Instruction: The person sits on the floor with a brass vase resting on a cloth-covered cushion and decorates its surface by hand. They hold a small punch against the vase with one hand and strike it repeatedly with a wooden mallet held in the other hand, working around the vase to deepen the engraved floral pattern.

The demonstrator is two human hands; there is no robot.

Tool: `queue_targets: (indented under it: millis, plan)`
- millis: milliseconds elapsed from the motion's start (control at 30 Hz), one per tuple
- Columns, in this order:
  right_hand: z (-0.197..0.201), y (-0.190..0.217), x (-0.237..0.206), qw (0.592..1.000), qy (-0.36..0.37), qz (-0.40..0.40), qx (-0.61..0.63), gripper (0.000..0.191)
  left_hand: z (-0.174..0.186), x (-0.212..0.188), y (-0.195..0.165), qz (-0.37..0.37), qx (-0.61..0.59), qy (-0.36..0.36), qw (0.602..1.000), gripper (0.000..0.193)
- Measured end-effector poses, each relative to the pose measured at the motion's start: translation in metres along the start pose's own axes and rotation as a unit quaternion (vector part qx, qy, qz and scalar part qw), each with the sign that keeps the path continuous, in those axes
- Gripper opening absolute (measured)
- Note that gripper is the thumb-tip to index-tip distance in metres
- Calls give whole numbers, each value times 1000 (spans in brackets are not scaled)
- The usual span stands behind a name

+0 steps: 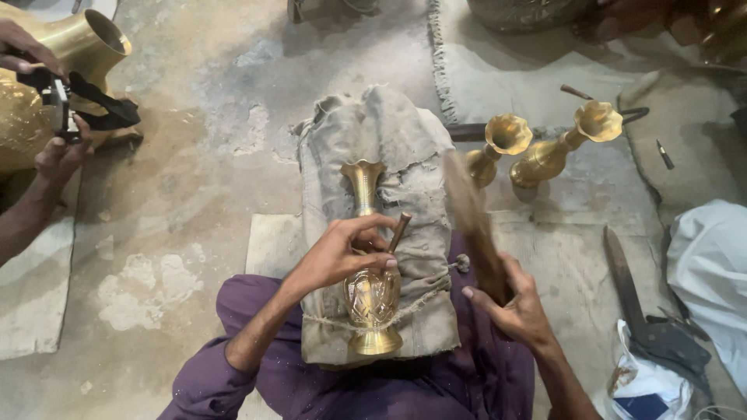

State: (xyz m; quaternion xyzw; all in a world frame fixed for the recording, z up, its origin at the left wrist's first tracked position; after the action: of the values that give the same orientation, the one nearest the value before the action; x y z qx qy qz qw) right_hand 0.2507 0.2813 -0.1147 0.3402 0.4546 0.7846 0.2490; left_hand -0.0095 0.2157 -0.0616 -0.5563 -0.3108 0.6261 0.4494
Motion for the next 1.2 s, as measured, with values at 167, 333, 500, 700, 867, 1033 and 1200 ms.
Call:
queue_targets:
  millis: [167,333,500,700,867,1033,1200]
  plan:
    - [1,-41,-14,991,11,-127,33,39,-7,5,-5,-13,74,14,997,52]
    - [14,-9,3,996,49,-37,-61,53,-10,6,-7,-23,97,21,995,52]
    - [17,12,14,989,39,-54,-130,64,-12,6,-14,-59,128,19,990,53]
    - [23,33,24,976,52,9,-211,67,-15,5,-17,-71,138,22,988,51]
    - [39,50,26,979,12,58,-194,75,-17,1,-21,-76,143,23,987,51]
    - [44,31,23,951,57,-25,-301,74,-17,1,-17,-41,159,18,986,52]
    - [40,29,19,911,99,2,-401,84,-20,5,-17,-53,193,8,980,49]
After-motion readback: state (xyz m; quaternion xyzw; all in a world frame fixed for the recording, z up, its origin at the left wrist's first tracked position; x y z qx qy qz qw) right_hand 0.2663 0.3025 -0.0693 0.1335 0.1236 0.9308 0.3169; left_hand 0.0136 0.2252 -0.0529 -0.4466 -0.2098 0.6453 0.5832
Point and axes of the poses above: each hand's wrist, its own x-axis towards the middle knuckle, its own z-axis out of the back of the hand, y = z × x, the point moved 10 cm from there along x, towards the middle knuckle, and after that the axes turned 13 degrees about z, right-handed, at the moved point
